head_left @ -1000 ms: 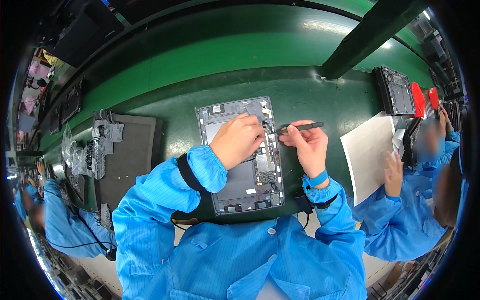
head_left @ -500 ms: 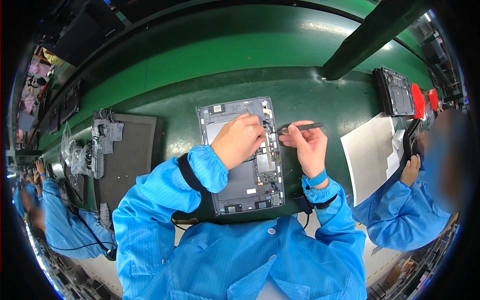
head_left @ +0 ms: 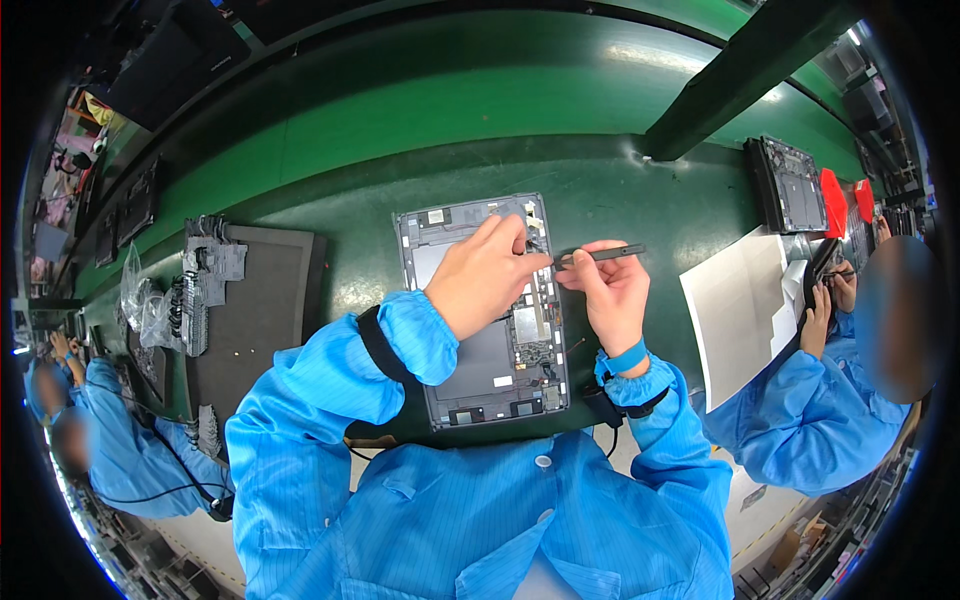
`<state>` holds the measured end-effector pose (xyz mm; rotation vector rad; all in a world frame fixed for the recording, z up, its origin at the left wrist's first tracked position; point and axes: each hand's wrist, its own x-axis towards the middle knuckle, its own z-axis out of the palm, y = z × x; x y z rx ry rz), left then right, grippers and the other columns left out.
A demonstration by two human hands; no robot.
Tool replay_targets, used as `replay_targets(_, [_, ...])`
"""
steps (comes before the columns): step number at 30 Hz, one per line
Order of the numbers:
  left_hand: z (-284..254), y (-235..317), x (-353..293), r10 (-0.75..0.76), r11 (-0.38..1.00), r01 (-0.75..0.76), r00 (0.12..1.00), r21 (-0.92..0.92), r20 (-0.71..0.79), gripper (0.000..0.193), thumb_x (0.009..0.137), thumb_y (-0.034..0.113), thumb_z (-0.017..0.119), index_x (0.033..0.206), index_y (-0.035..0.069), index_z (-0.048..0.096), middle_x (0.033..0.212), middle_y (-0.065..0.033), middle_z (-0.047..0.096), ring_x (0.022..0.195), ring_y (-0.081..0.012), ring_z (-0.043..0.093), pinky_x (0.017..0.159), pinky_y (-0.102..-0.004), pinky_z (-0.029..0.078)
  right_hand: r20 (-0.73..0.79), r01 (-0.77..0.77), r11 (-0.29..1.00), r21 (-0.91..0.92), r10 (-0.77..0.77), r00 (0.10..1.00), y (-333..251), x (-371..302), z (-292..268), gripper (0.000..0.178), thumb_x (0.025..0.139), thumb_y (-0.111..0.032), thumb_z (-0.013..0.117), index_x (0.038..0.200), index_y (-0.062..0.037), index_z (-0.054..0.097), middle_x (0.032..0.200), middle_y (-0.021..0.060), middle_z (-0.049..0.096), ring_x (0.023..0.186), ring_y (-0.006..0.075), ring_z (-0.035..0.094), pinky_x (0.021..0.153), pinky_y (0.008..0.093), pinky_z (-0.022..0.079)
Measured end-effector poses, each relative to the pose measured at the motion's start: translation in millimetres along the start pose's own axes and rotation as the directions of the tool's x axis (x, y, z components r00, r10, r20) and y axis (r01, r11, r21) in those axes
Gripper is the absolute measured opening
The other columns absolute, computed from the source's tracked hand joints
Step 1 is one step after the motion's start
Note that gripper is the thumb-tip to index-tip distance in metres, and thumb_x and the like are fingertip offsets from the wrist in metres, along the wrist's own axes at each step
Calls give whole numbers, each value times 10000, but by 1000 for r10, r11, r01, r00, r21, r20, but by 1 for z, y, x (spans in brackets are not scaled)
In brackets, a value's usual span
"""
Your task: Assembling internal parts of a tablet or laptop on a factory production line.
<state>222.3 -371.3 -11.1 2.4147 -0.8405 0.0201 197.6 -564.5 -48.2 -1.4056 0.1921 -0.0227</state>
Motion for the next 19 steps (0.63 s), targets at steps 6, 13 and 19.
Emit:
replay_targets(6, [0, -5, -2, -5, 1000, 5, 1000, 19, 20, 328, 764, 101, 752, 1082, 174, 726, 992, -46, 514, 961, -244, 547, 772, -356, 520, -23, -54, 998, -10, 54, 998, -5, -3, 3, 149, 947, -38, 625, 1056, 34, 554, 904, 118, 673, 790, 185, 714, 671, 262, 590])
replay_targets(13, [0, -10, 0, -2, 999, 4, 998, -36, 61, 327, 775, 95, 753, 1095, 152, 715, 1014, -62, 519, 984, -267, 541, 819, -368, 503, -23, 35, 999, -15, -35, 999, 2, -7, 2, 155, 953, -71, 630, 1050, 22, 554, 910, 111, 672, 806, 172, 711, 681, 257, 585])
replay_targets(19, [-1, -11, 2, -17, 998, 22, 997, -58, 81, 348, 775, 93, 754, 1115, 153, 706, 1024, -68, 518, 997, -278, 540, 835, -373, 496, -3, 25, 994, -103, -26, 1000, 1, -7, 1, 162, 949, -86, 643, 1069, -8, 567, 949, 102, 695, 841, 165, 713, 682, 239, 569])
